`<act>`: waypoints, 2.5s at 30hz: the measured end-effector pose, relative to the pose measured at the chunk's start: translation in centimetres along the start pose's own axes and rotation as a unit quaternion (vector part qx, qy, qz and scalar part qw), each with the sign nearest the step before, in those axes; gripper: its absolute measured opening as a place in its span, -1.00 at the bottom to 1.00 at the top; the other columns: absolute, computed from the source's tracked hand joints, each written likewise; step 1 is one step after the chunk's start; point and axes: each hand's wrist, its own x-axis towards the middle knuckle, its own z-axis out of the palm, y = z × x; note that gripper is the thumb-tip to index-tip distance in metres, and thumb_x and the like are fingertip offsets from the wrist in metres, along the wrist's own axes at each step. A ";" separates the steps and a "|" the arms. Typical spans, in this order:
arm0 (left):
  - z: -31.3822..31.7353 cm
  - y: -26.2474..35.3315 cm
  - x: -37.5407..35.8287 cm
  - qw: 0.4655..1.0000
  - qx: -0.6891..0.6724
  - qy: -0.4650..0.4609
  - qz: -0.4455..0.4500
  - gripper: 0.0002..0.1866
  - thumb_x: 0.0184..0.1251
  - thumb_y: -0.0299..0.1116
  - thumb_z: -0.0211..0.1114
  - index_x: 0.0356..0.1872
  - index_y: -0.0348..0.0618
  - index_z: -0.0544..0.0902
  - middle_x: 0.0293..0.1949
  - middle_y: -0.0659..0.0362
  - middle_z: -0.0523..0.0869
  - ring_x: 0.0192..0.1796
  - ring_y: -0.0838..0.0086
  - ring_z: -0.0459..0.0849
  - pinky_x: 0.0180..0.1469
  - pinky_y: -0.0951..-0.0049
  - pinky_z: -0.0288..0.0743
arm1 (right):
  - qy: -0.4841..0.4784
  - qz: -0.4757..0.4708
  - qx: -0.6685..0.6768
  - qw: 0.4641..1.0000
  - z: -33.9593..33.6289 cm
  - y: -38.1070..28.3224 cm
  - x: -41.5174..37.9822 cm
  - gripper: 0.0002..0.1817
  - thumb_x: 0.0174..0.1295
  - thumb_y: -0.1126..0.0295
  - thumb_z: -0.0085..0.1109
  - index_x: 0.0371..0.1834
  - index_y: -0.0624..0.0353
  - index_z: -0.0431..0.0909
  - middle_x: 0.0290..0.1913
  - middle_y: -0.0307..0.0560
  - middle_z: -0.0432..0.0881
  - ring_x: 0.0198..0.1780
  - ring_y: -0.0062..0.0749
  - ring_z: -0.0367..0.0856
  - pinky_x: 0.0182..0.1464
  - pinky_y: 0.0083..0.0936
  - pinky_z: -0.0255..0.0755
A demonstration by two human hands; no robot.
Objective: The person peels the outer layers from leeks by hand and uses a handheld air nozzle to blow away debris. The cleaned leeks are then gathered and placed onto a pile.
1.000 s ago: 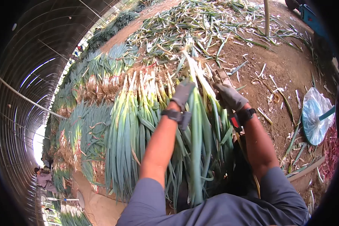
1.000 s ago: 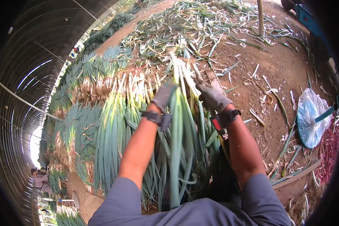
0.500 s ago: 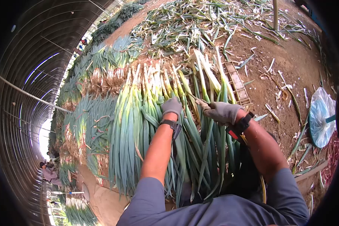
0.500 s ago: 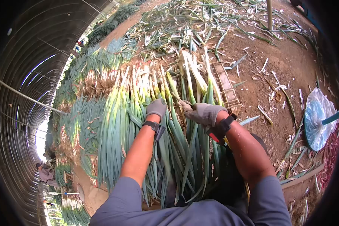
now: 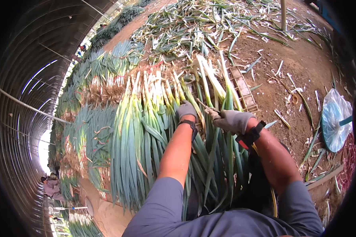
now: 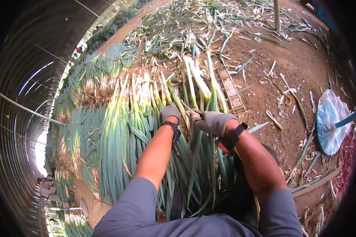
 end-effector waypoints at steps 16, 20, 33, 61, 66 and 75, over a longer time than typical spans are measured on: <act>-2.4 -6.1 -2.7 0.721 -0.672 -0.168 0.029 -0.21 0.32 -0.07 0.46 0.50 -0.15 0.40 -0.27 0.20 0.75 -0.52 0.55 0.63 -0.52 0.51 0.56 | -0.036 0.025 0.111 0.993 -2.0 0.3 -2.1 -0.48 0.42 -0.08 0.10 0.03 0.22 0.51 -0.47 -0.21 0.56 -0.59 -0.54 0.50 -0.61 -0.48 0.40; -2.5 -4.6 -3.8 0.746 -0.644 -0.168 0.004 -0.49 0.42 -0.08 0.34 0.30 -0.07 0.58 -0.31 0.23 0.74 -0.54 0.56 0.61 -0.52 0.48 0.52 | -0.070 0.022 0.033 0.997 -0.1 2.1 0.7 -0.49 0.38 -0.08 0.10 -0.02 0.23 0.54 -0.47 -0.21 0.55 -0.58 -0.50 0.49 -0.57 -0.44 0.39; -10.5 -10.5 1.5 0.915 0.016 0.402 0.021 -0.58 0.48 -0.16 0.10 0.25 -0.05 0.61 -0.19 -0.13 0.80 -0.06 0.08 0.82 -0.03 0.01 0.64 | -0.034 0.042 -0.006 0.999 0.3 0.6 1.6 -0.24 0.38 -0.35 -0.08 -0.39 0.27 0.59 -0.60 -0.06 0.54 -0.60 -0.33 0.53 -0.49 -0.32 0.45; -8.1 -11.2 -1.6 0.926 -0.358 -0.015 0.116 -0.17 0.28 -0.31 0.38 0.58 -0.22 0.28 0.15 -0.15 0.75 0.07 0.26 0.77 0.20 0.29 0.62 | 0.011 -0.005 0.114 0.993 1.9 -1.4 2.7 -0.36 0.41 -0.23 -0.05 -0.02 0.22 0.58 -0.57 -0.15 0.50 -0.65 -0.45 0.48 -0.62 -0.40 0.37; -6.9 -7.4 -6.9 0.957 -0.289 -0.016 0.017 -0.32 0.37 -0.07 0.33 0.46 -0.08 0.41 0.07 -0.22 0.74 0.10 -0.09 0.73 0.17 0.05 0.59 | 0.007 -0.063 0.085 0.994 4.2 -3.3 0.8 -0.36 0.52 -0.21 -0.19 0.57 -0.25 0.34 -0.58 -0.17 0.48 -0.68 -0.48 0.37 -0.59 -0.37 0.31; -6.2 -5.7 -10.7 0.974 -0.221 -0.020 0.040 -0.29 0.40 -0.05 0.26 0.53 0.01 0.32 0.03 -0.22 0.76 0.07 -0.09 0.74 0.14 0.02 0.60 | 0.121 -0.067 -0.034 0.990 5.6 -1.6 5.3 -0.28 0.49 -0.25 -0.19 0.23 0.20 0.58 -0.31 0.44 0.66 -0.25 0.24 0.69 -0.09 -0.05 0.52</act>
